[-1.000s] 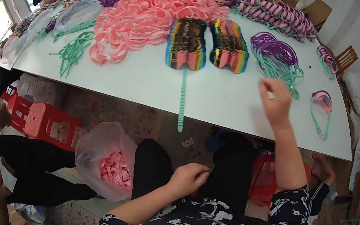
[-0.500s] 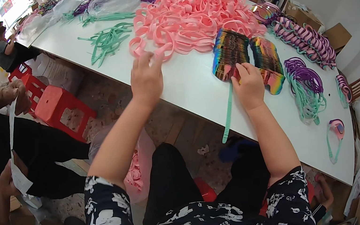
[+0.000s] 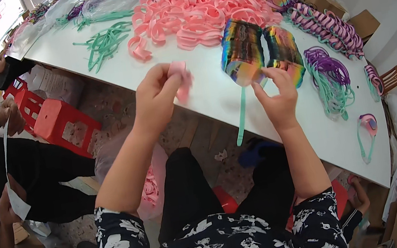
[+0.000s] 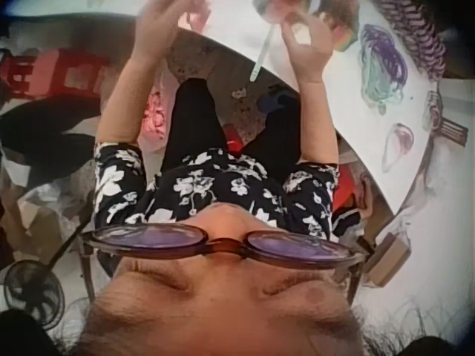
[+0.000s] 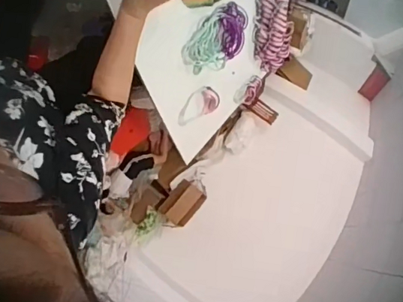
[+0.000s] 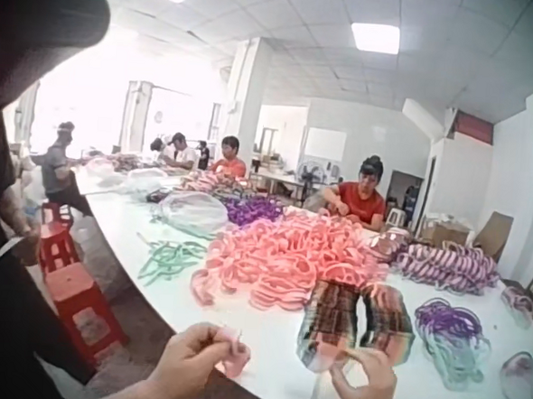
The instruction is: Assembling colorful swimming goggles by attaching the lenses to the nose bridge and head straps.
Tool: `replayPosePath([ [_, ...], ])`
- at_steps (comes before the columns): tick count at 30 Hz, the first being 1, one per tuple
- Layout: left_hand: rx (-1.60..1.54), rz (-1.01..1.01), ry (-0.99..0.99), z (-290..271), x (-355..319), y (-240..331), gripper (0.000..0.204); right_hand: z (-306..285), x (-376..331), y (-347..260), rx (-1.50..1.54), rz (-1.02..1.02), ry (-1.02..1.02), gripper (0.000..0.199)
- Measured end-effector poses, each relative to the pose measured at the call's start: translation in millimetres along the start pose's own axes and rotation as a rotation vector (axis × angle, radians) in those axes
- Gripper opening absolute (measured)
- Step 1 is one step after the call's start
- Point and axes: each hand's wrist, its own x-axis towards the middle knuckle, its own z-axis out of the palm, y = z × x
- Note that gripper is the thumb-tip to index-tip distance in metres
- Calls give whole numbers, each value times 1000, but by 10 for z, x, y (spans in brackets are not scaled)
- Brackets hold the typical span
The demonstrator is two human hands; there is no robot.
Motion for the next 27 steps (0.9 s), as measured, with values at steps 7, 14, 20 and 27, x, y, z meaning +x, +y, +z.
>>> replayPosePath([
  [7, -666, -686, -181, 132, -1319, 92, 14, -766, -1067, -1030, 607, 561, -294, 41],
  [14, -738, -818, -104, 695, -1983, -88, 20, -1078, -1920, -1413, 468, 754, -271, 41],
  [20, -687, -885, -202, 907, -2031, 12, 16, -1294, -2045, -1429, 307, 651, -213, 43],
  [27, -682, -911, -212, 1040, -2097, 13, 16, -1341, -2185, -1386, 265, 610, -143, 45],
])
